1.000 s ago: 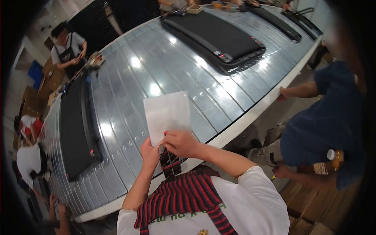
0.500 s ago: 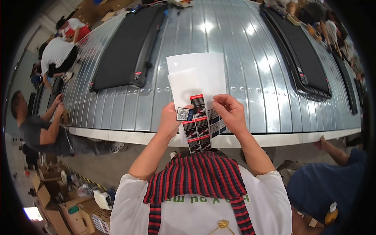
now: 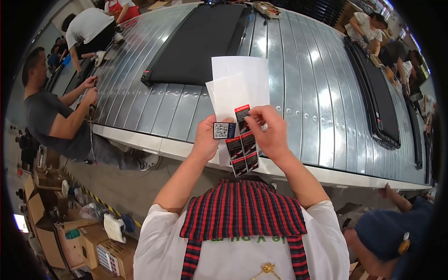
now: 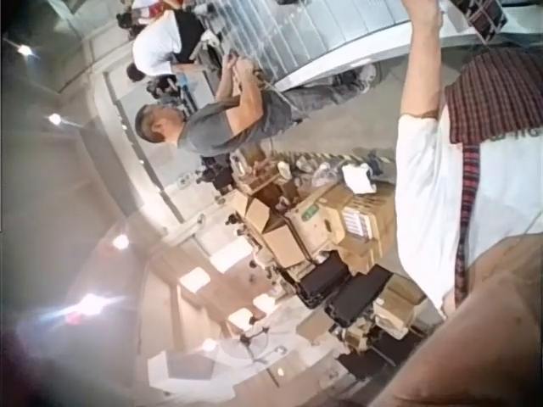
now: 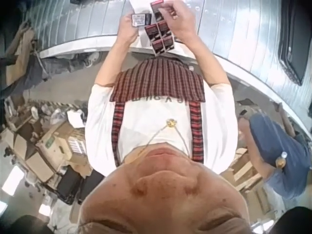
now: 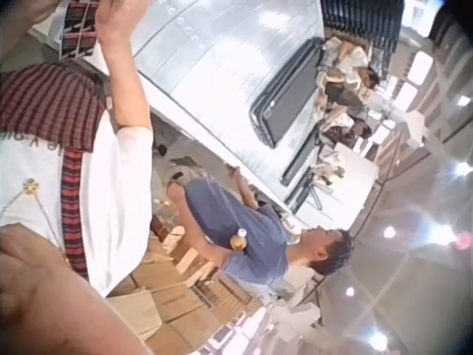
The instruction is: Applying labels and stickers to treadmills on a factory assembly line.
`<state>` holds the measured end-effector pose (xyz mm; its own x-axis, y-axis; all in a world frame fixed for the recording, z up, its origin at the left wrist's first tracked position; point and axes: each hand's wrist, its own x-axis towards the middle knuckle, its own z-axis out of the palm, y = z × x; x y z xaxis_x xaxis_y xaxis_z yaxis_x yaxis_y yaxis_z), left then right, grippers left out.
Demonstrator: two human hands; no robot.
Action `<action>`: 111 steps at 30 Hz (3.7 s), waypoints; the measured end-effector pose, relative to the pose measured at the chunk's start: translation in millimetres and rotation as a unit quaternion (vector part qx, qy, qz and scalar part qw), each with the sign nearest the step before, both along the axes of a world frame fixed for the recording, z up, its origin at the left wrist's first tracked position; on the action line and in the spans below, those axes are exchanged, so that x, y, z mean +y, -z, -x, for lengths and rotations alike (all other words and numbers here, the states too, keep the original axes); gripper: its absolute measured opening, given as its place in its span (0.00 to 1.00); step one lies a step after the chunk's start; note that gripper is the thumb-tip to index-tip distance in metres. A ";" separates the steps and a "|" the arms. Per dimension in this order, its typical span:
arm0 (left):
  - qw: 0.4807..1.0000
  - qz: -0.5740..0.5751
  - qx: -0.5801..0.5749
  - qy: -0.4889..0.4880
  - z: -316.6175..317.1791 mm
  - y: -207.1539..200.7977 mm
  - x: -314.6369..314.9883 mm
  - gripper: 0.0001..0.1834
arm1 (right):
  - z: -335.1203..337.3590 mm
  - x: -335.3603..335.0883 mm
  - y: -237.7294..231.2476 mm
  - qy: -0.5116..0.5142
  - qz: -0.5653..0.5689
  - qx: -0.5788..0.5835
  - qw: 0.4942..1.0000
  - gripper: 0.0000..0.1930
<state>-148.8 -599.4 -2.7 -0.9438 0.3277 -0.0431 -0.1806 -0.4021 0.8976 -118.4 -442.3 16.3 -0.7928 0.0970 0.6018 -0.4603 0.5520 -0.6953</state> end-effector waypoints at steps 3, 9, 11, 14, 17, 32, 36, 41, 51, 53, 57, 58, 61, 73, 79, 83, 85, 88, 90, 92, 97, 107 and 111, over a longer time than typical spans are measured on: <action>1.000 -0.004 0.021 0.013 8.1 -0.4 -11.4 0.10 | 3.8 -22.9 1.1 -0.035 0.039 -0.073 0.996 0.09; 0.998 0.054 0.019 0.031 24.8 -3.1 -31.4 0.12 | 15.7 -41.1 3.8 -0.035 0.093 -0.113 0.989 0.08; 0.992 0.109 0.045 0.034 28.9 0.3 -34.0 0.11 | 20.6 -41.3 6.3 -0.065 0.127 -0.154 0.978 0.06; 0.996 0.075 0.026 0.041 32.1 -7.0 -35.4 0.12 | 28.4 -40.1 9.2 -0.114 0.234 -0.190 0.947 0.05; 0.997 0.073 0.011 0.029 42.3 -6.6 -36.9 0.11 | 38.9 -43.5 14.7 -0.133 0.302 -0.192 0.924 0.05; 0.998 0.041 -0.007 0.056 80.2 2.6 -51.2 0.09 | 75.0 -44.0 25.4 -0.127 0.294 -0.204 0.925 0.06; 0.991 0.124 0.044 -0.009 109.9 7.9 -69.7 0.09 | 95.3 -47.1 38.0 -0.084 0.386 -0.209 0.894 0.06; 0.980 0.197 0.034 0.016 139.1 12.2 -93.3 0.13 | 105.5 -71.0 4.0 0.050 0.210 -0.009 0.976 0.03; 0.907 0.354 0.172 0.152 209.1 39.8 -90.4 0.20 | 116.3 -171.3 0.5 -0.078 -0.148 -0.045 0.985 0.10; 0.880 0.388 0.210 0.175 219.2 34.7 -93.2 0.18 | 126.7 -164.8 -1.9 -0.051 -0.162 -0.031 0.985 0.09; 0.844 0.390 0.309 0.198 232.4 39.6 -94.7 0.19 | 148.0 -161.9 -3.9 0.032 -0.178 -0.002 0.983 0.07; 0.817 0.410 0.348 0.207 234.4 40.7 -94.4 0.19 | 151.2 -164.4 -5.5 0.035 -0.191 -0.007 0.981 0.07; 0.784 0.422 0.400 0.218 236.5 44.6 -95.6 0.19 | 156.0 -171.2 -4.5 0.034 -0.226 -0.021 0.973 0.07; 0.839 0.435 0.292 0.147 239.6 78.5 -138.1 0.12 | 149.1 -165.2 11.4 -0.033 -0.159 -0.046 0.986 0.05; 0.770 0.440 0.217 0.407 256.4 51.3 -177.2 0.10 | 161.6 -45.2 24.9 0.038 0.223 -0.251 0.941 0.03; 0.668 0.440 0.342 0.494 272.4 30.2 -141.3 0.07 | 209.3 20.8 73.7 0.089 0.309 -0.352 0.879 0.06; 0.646 0.458 0.396 0.465 278.9 34.7 -115.7 0.07 | 234.5 38.8 102.5 0.112 0.334 -0.385 0.853 0.07; 0.622 0.477 0.465 0.411 292.5 49.4 -76.8 0.07 | 265.2 52.0 134.1 0.077 0.384 -0.462 0.796 0.06; 0.624 0.477 0.495 0.371 302.9 63.5 -55.7 0.06 | 279.3 55.6 142.7 0.066 0.386 -0.480 0.785 0.06; 0.615 0.477 0.515 0.359 311.8 73.9 -40.7 0.05 | 291.0 59.4 148.8 0.041 0.386 -0.503 0.772 0.04; 0.601 0.486 0.525 0.357 325.1 88.8 -8.2 0.04 | 305.7 63.5 150.2 0.006 0.375 -0.543 0.751 0.05; 0.603 0.486 0.510 0.374 336.7 102.9 4.5 0.03 | 316.4 59.6 153.4 0.031 0.357 -0.567 0.742 0.05; 0.599 0.487 0.507 0.384 339.9 102.3 5.9 0.04 | 318.0 58.6 149.6 0.041 0.351 -0.566 0.745 0.05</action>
